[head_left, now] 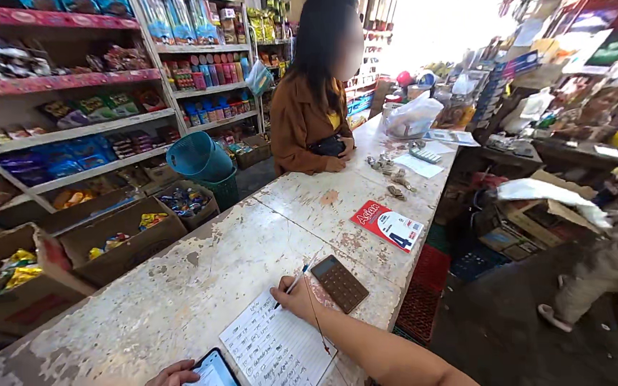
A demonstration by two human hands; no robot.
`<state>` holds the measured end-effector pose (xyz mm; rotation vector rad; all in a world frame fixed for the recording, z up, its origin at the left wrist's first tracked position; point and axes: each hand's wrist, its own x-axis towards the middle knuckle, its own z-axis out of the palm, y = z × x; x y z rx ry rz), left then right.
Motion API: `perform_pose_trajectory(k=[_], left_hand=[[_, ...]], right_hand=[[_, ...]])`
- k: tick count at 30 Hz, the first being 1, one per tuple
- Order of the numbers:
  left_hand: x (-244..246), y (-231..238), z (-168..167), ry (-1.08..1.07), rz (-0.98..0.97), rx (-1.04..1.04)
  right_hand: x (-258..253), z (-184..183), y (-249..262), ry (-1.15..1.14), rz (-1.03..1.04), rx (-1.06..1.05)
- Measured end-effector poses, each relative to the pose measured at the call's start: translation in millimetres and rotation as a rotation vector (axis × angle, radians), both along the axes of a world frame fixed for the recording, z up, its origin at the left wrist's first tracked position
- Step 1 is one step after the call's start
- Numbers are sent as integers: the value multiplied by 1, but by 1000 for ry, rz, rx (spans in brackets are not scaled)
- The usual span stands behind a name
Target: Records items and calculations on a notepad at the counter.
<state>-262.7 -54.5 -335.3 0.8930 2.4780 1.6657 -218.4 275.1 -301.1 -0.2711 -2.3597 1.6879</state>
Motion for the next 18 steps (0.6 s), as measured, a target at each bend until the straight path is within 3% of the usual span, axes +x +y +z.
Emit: perform_pose_trajectory(k=[9, 18], left_hand=[[7, 1, -4, 22, 123, -9], [6, 4, -1, 8, 132, -9]], right_hand=[[4, 11, -5, -48, -1, -120], [5, 4, -5, 68, -17, 21]])
